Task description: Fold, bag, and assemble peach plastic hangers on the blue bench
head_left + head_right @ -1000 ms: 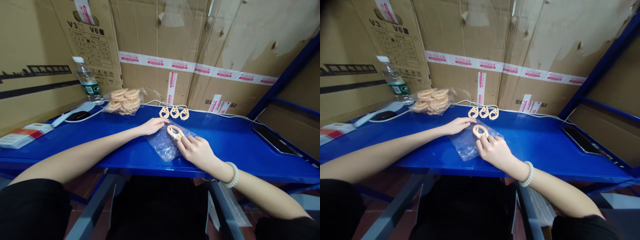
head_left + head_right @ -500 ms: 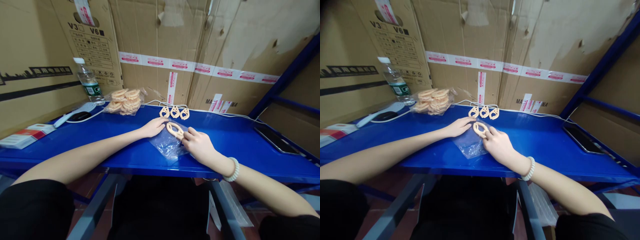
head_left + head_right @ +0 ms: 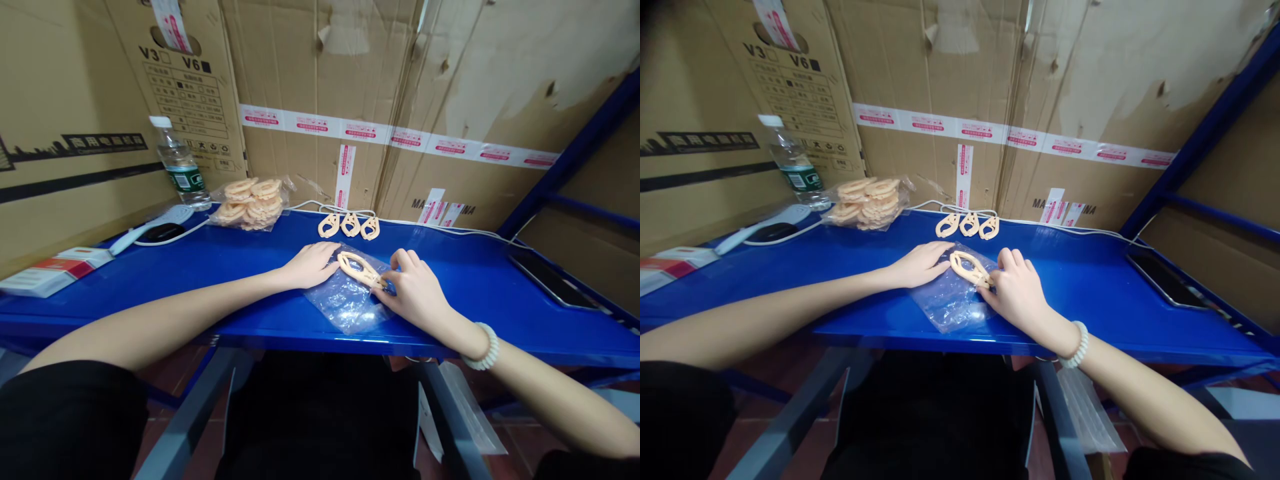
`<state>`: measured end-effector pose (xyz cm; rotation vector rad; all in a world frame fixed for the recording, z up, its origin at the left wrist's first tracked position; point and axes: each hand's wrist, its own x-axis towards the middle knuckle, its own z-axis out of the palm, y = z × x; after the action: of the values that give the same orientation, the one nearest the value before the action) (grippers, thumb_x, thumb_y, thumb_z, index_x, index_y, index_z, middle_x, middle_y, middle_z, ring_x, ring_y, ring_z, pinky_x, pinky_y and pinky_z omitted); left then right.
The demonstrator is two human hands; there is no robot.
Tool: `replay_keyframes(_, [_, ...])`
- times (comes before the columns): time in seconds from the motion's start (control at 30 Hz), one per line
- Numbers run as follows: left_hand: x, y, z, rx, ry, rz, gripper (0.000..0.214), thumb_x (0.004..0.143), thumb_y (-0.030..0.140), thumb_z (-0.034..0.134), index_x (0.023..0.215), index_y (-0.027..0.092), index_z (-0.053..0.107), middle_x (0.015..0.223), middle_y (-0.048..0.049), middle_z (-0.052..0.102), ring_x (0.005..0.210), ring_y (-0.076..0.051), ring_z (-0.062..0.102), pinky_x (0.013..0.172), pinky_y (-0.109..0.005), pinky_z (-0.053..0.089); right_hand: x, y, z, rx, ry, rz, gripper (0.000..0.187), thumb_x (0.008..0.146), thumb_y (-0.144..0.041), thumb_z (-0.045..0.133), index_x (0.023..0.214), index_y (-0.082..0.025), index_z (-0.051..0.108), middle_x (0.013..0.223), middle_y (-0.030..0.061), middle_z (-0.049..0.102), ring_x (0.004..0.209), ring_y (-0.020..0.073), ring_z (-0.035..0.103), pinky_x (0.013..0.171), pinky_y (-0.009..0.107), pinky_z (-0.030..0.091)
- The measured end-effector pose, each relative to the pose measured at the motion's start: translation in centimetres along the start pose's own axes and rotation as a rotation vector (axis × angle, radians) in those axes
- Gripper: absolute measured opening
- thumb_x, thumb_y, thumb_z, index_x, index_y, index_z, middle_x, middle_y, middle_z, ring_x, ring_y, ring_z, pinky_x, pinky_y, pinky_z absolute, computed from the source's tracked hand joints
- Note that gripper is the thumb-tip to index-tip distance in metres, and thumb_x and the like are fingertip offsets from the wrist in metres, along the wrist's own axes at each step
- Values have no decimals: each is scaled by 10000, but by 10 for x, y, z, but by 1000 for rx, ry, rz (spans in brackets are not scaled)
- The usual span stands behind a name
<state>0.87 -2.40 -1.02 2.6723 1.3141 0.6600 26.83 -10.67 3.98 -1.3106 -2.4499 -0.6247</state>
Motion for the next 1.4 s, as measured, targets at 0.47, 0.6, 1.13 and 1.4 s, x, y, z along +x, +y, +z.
replay_keyframes(0.47, [-1, 2, -4, -82, 17, -78, 823, 917, 556, 531, 1572, 103, 324, 1627, -225, 406, 1495, -391, 417, 1189, -545, 396, 14, -2, 10, 121, -2, 148, 223, 811, -359, 793, 773, -171, 678, 1076, 131, 576, 1019, 303, 534, 762, 387, 375])
replay_keyframes(0.6, [0, 2, -3, -83, 14, -91, 862, 900, 571, 546, 1560, 61, 331, 1595, -255, 438, 1464, -413, 451, 1165, -552, 419, 4, 8, 14, 254, 76, 171, 217, 815, -362, 781, 789, -171, 682, 1073, 125, 559, 994, 285, 561, 763, 392, 441])
replay_keyframes(1.13, [3, 2, -9, -161, -13, -83, 850, 841, 559, 620, 1537, 132, 385, 1592, -210, 467, 1464, -400, 464, 1198, -555, 391, 16, 11, 20, 232, 110, 159, 244, 833, -380, 805, 835, -154, 714, 1090, 138, 577, 1003, 289, 564, 794, 415, 487])
replay_keyframes(1.4, [0, 4, -9, -103, 3, -90, 898, 862, 535, 604, 1577, 76, 313, 1663, -233, 334, 1546, -401, 322, 1246, -544, 321, 31, 15, 17, 183, 24, 152, 250, 810, -339, 793, 687, -179, 646, 1071, 134, 597, 1018, 309, 555, 859, 462, 468])
